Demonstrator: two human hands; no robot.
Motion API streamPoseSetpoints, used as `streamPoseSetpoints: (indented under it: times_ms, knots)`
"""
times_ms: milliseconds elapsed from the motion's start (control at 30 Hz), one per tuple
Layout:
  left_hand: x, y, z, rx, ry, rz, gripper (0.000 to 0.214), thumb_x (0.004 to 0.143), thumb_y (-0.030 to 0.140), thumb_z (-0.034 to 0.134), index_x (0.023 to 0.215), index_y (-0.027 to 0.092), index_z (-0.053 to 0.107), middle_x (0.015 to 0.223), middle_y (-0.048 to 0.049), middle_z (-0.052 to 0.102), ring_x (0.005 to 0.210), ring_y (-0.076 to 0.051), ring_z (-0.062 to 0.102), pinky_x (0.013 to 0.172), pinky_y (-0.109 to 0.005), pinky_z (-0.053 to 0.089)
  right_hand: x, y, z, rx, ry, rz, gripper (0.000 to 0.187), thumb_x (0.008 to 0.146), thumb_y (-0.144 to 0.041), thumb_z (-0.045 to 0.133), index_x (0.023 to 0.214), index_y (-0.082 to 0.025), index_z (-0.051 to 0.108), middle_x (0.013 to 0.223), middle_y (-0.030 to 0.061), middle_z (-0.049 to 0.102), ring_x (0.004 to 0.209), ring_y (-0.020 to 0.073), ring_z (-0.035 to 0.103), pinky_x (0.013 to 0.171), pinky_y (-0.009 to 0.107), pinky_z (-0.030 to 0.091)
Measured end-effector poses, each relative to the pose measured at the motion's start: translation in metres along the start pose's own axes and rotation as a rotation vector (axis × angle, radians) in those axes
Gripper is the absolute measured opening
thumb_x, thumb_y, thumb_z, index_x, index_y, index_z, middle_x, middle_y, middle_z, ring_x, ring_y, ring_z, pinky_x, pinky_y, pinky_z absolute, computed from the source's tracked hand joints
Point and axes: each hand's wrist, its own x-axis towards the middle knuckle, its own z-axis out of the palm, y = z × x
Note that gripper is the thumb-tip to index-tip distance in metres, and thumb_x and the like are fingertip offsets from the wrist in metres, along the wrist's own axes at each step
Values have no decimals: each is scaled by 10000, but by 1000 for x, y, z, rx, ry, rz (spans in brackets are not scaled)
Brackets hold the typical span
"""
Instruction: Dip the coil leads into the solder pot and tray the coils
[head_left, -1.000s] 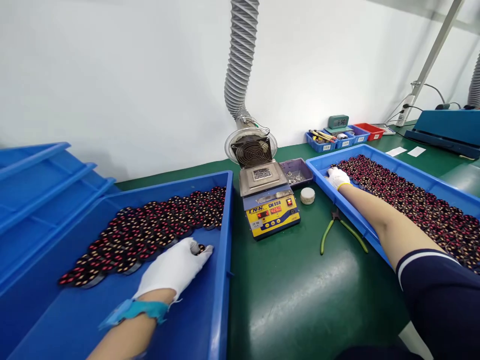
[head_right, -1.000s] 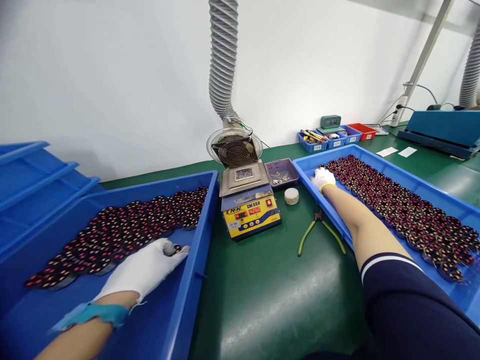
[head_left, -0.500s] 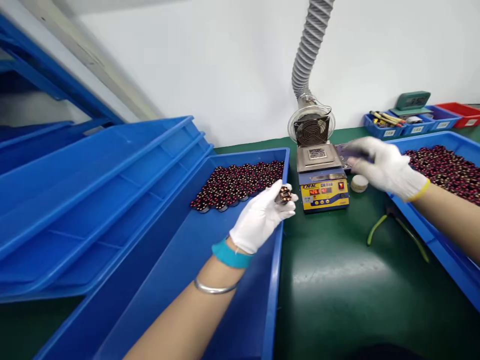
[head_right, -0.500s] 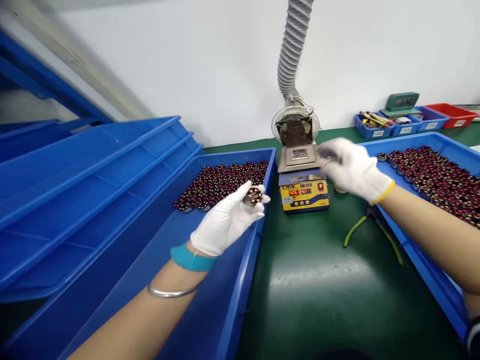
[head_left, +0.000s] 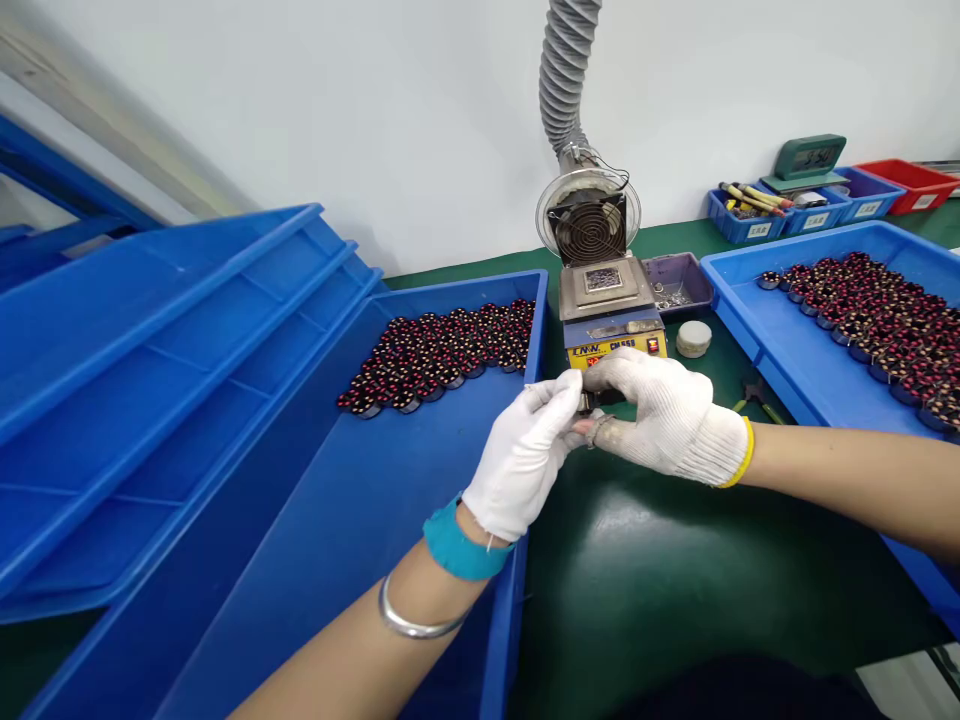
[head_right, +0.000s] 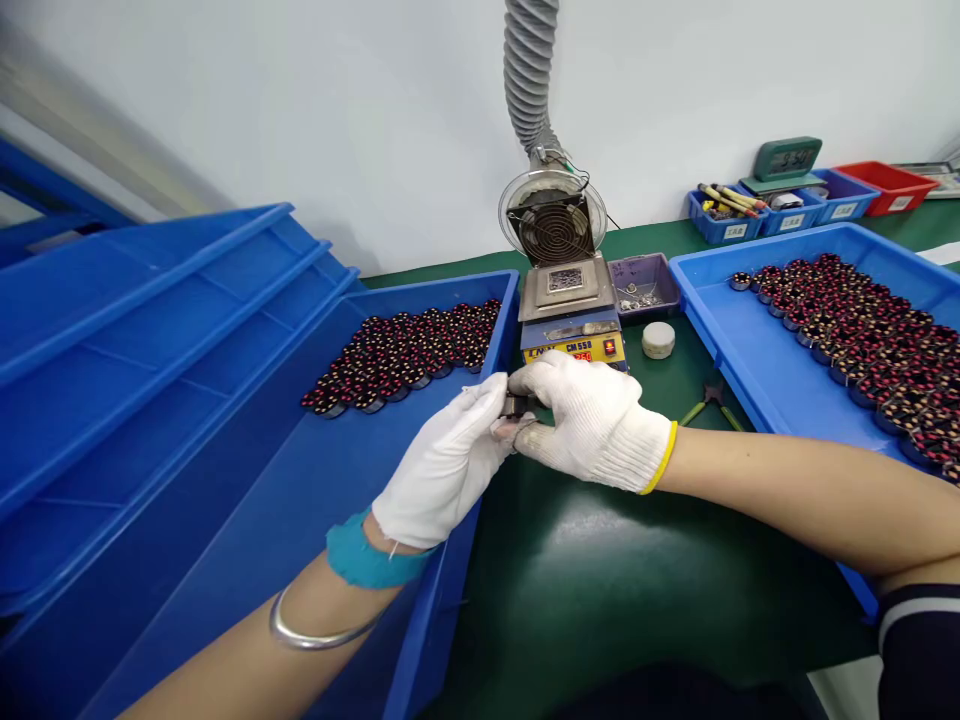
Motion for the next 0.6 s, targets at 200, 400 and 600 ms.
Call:
streamPoseSetpoints:
  times_ms: [200,400,600]
  knots:
    - [-4,3,1,135,-56,-59,362,661,306,829,906,131,627,846,-20,650,782,-132,648,739,-268,553,4,26,-14,-96,-160,-286,320,856,-221,526,1154,-205,642,1169,78,668,989,225,648,821,341,498]
    - [-10,-2,0,666,133,502,403,640,316,827,966,177,634,974,-66,688,914,-218,673,895,-368,528,5,29,-15,629,-247,280,343,918,-369,461,1103,-159,660,932,76,723,834,187,684,723,303,546]
    - [-14,-2,-11,1039,29,782,349,639,303,827,936,203,671,990,-76,704,942,-233,665,914,-358,517,-4,12,-3,855,-365,419,307,821,-279,593,1101,-192,684,953,43,728,808,166,676,727,285,555]
